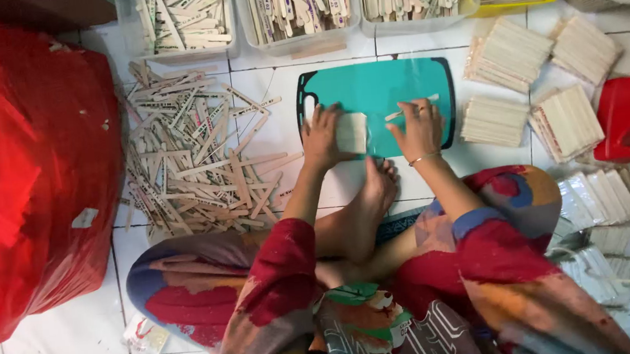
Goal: The person sits on the floor and gathers loose popsicle sticks from a pile. They align the sticks into neat bundles on a green cutting board, place them into clear plastic bags, and set the packaged bundles aside.
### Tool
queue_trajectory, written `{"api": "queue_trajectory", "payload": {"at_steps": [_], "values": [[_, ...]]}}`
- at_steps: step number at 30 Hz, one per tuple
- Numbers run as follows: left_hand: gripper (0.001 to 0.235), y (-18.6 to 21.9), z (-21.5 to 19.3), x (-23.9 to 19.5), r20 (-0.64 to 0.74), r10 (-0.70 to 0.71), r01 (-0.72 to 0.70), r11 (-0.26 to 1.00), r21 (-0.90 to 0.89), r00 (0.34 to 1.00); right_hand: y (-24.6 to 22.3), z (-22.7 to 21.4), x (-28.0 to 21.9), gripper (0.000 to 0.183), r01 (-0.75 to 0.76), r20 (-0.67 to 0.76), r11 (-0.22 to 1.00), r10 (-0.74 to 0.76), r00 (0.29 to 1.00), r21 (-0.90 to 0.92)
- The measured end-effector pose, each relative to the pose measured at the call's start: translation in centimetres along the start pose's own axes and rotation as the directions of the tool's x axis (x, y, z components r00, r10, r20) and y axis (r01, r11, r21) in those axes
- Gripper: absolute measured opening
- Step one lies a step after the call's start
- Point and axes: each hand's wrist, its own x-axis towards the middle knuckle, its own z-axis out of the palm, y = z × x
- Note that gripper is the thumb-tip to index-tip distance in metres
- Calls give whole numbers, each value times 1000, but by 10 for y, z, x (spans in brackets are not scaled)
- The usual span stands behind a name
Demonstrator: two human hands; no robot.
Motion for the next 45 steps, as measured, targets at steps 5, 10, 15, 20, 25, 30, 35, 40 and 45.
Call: {"api": "queue_trajectory", "payload": {"at_steps": [5, 10, 15, 20, 25, 30, 35, 40, 45], "values": [[114, -11, 34, 12, -187, -79, -12, 895, -445, 979, -36, 6, -9, 39, -290, 260, 580, 136, 956, 762], [49, 24, -2, -3, -162, -199, -75, 383, -921, 966, -36, -7, 4, 11, -461, 455, 75, 91, 886, 884], [24, 41, -19, -10, 48, -113, 55, 60, -997, 992, -36, -30, 10, 6, -455, 457, -42, 86, 885, 889], [21, 64, -47, -24, -89, -95, -59, 285, -957, 991, -35, -57, 14, 12, -271, 263, 162, 74, 962, 949], [17, 56, -40, -30, -142, -131, -58, 503, -862, 981, -44, -93, 8, 5, -121, 159, 437, -50, 986, 891], [5, 38, -8, -31, -251, -73, -104, 773, -626, 965, -41, -85, 6, 12, -107, 176, 467, -106, 979, 877], [28, 44, -19, -44, -376, -144, -216, 611, -761, 916, -39, -56, -1, 22, -164, 165, 342, 27, 986, 925], [34, 42, 10, -50, -389, -407, -266, 326, -907, 827, -44, -19, -13, 37, -179, 118, 248, 241, 963, 952], [18, 47, 1, -53, -715, -256, -368, 718, -591, 651, -63, -33, -14, 21, -38, -45, 296, 269, 962, 955]]}}
